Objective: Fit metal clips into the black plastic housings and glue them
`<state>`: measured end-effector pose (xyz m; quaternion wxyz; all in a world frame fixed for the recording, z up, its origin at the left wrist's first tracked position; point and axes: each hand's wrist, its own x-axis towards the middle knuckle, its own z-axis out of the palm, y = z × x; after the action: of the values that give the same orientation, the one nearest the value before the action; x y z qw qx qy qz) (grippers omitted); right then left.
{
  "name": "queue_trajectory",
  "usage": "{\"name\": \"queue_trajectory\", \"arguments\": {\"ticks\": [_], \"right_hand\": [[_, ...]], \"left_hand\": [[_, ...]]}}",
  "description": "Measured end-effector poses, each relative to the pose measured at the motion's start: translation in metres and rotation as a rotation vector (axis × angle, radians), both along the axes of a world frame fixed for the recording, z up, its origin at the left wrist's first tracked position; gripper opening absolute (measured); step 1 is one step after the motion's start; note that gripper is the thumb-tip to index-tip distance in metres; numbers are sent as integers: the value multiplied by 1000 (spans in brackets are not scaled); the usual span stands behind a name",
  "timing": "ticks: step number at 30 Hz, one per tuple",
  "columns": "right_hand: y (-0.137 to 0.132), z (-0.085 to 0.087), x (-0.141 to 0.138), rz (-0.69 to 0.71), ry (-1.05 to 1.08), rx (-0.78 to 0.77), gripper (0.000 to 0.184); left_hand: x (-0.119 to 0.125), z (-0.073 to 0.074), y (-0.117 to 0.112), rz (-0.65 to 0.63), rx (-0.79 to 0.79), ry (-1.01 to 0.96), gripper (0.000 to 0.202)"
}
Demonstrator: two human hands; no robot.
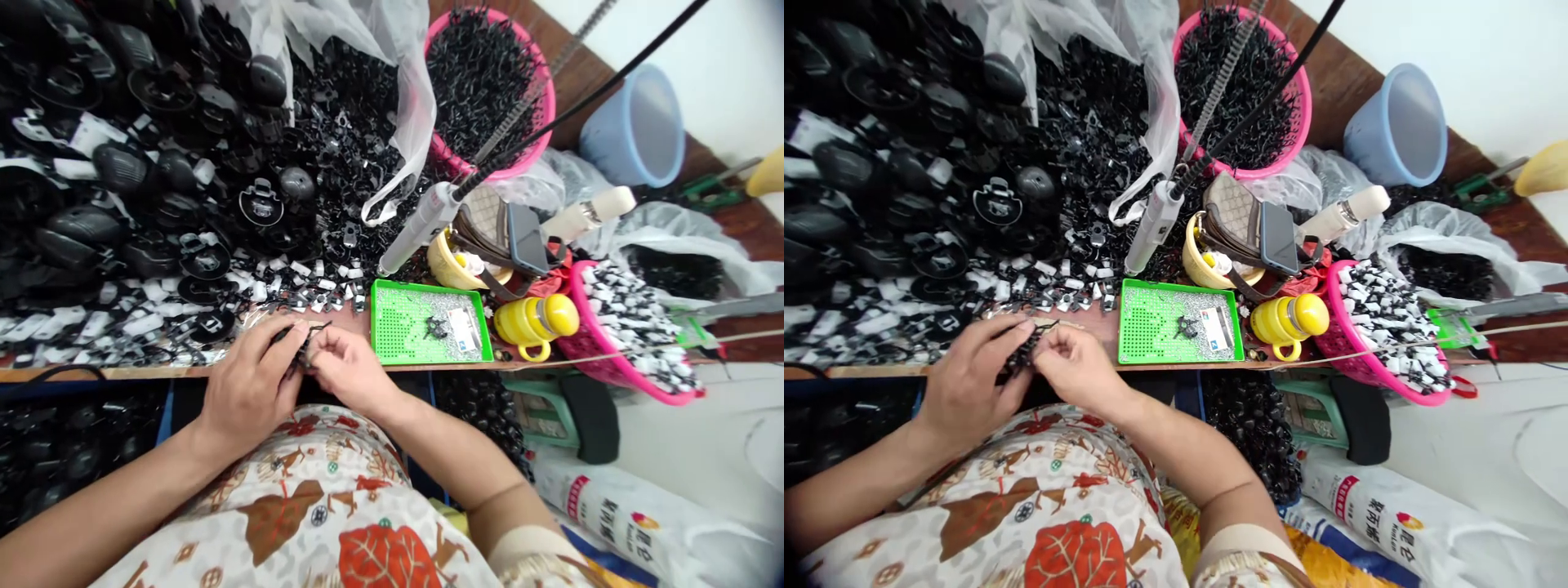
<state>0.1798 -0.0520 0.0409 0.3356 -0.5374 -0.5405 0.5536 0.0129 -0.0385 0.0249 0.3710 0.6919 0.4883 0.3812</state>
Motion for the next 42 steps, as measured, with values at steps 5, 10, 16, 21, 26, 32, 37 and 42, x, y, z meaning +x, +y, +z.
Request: {"name": "queue_trajectory", "arguments": {"ticks": [5, 10, 16, 21, 26, 32, 37, 42], "right_hand": [[4, 14, 26, 27, 452, -341, 32], [33, 25, 110, -681, -53, 481, 30], [105, -17, 121, -391, -261, 565, 66], [104, 3, 97, -433, -185, 652, 62], [65, 17, 108, -484, 7, 482, 62], [53, -18, 121, -687, 53, 406, 46], [53, -21, 119, -713, 41, 384, 36], [53, -24, 117, -712, 64, 392, 38]], "left_hand": [[0, -3, 15, 1, -200, -208, 37], [7, 1, 18, 25, -719, -542, 45], [42, 4, 11, -109, -803, -527, 46], [65, -2, 12, -99, -853, -502, 54], [82, -9, 16, -67, -853, -507, 54], [101, -17, 21, -40, -842, -528, 48], [102, -16, 22, -21, -847, -530, 49], [100, -15, 21, -9, -845, -532, 47]]}}
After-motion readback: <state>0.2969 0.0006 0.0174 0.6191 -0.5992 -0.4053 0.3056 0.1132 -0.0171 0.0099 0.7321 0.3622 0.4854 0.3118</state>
